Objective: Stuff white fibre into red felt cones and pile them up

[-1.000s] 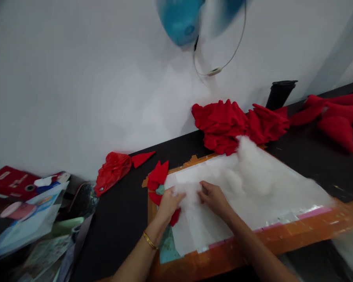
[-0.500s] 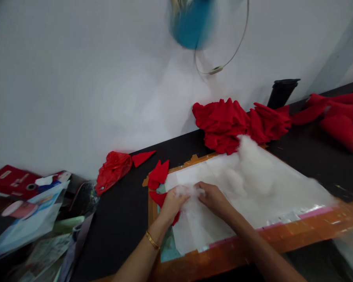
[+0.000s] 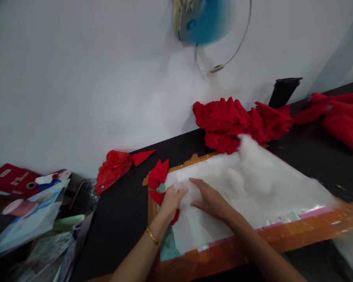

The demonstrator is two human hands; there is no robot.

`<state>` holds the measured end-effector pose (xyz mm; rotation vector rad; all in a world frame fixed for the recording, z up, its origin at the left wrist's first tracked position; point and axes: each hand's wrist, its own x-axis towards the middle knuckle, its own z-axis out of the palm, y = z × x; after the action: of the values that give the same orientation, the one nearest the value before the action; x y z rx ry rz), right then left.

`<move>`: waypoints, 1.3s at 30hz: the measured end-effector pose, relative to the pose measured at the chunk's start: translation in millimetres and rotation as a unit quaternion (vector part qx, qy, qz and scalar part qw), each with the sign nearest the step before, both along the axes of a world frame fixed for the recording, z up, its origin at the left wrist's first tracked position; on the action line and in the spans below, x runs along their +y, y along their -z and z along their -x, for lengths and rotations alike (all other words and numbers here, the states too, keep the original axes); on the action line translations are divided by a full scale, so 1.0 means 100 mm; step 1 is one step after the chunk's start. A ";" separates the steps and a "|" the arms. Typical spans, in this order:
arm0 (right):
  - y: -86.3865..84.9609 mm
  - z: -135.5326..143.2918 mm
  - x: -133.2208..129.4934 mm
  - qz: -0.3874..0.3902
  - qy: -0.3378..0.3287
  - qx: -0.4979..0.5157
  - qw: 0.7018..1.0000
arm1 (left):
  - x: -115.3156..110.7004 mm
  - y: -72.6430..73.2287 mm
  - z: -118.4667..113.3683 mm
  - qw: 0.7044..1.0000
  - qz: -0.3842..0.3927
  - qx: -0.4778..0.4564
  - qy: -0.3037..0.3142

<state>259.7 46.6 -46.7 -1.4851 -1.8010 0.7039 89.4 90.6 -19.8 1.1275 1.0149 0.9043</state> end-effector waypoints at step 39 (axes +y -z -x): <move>-0.04 -0.07 0.12 0.023 0.052 -0.035 0.998 | 0.03 0.02 0.20 0.974 -0.170 0.143 0.037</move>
<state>267.1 58.5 -43.0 -1.6406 -1.7547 0.6526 69.3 93.8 -21.6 1.6093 1.0666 0.8926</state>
